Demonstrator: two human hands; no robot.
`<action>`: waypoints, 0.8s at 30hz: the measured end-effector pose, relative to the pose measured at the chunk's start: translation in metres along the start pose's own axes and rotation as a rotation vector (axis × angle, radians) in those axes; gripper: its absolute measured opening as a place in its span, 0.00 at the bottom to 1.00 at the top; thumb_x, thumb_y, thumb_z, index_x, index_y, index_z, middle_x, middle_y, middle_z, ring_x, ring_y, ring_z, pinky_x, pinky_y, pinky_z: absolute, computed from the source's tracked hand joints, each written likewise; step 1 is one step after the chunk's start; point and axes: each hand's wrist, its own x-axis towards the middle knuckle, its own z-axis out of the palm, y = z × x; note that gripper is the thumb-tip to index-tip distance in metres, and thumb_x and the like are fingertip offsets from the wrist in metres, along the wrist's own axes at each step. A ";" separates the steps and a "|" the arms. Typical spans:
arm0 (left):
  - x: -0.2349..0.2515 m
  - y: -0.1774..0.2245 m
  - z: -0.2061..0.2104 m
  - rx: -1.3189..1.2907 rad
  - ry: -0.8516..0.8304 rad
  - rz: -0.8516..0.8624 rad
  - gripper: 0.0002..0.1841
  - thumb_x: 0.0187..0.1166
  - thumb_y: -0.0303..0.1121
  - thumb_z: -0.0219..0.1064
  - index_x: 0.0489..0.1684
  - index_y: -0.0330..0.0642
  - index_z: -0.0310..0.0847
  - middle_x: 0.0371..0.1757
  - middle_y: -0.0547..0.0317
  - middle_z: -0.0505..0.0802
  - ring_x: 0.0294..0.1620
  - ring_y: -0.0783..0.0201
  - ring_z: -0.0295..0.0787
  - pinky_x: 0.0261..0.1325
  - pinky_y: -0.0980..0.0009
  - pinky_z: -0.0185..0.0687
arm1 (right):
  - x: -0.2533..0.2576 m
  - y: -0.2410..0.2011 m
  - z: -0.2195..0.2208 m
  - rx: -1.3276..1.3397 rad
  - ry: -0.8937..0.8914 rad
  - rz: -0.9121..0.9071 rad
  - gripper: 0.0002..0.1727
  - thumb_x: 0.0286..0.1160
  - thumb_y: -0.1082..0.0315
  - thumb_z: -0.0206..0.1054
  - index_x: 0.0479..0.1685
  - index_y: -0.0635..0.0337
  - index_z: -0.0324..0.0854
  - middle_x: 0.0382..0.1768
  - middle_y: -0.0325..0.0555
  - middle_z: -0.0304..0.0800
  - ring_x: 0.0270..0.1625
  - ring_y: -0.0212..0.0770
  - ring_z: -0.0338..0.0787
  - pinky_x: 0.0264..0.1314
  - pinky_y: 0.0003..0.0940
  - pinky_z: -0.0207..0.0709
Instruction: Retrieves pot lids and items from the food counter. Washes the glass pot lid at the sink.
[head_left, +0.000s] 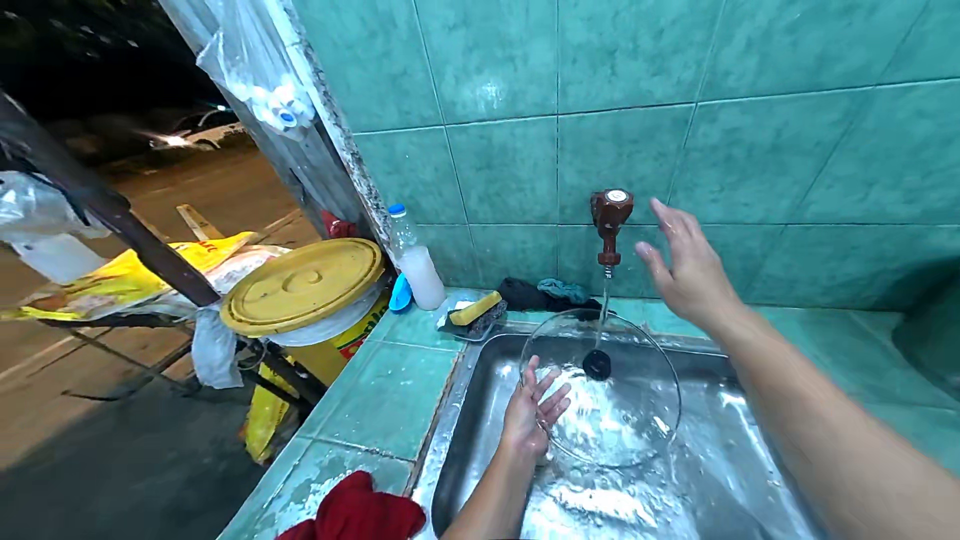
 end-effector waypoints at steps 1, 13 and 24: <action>-0.004 -0.004 -0.001 0.016 -0.010 -0.016 0.24 0.97 0.44 0.42 0.87 0.49 0.60 0.60 0.43 0.92 0.44 0.51 0.96 0.42 0.62 0.92 | 0.013 -0.009 -0.005 -0.047 -0.024 -0.070 0.33 0.89 0.62 0.60 0.91 0.62 0.59 0.85 0.66 0.65 0.83 0.66 0.72 0.80 0.64 0.69; -0.069 0.028 0.018 0.552 -0.087 0.176 0.21 0.96 0.36 0.47 0.81 0.40 0.70 0.52 0.45 0.95 0.41 0.54 0.97 0.40 0.63 0.93 | 0.085 -0.039 -0.027 -0.344 -0.366 -0.033 0.28 0.91 0.56 0.56 0.80 0.66 0.72 0.69 0.68 0.83 0.74 0.68 0.81 0.74 0.69 0.71; -0.141 0.075 0.020 1.138 -0.140 0.607 0.19 0.92 0.37 0.56 0.78 0.48 0.78 0.54 0.58 0.96 0.47 0.64 0.96 0.50 0.64 0.93 | 0.080 -0.075 -0.019 -0.385 -0.293 0.191 0.32 0.87 0.49 0.58 0.36 0.80 0.79 0.50 0.83 0.83 0.60 0.81 0.84 0.49 0.79 0.73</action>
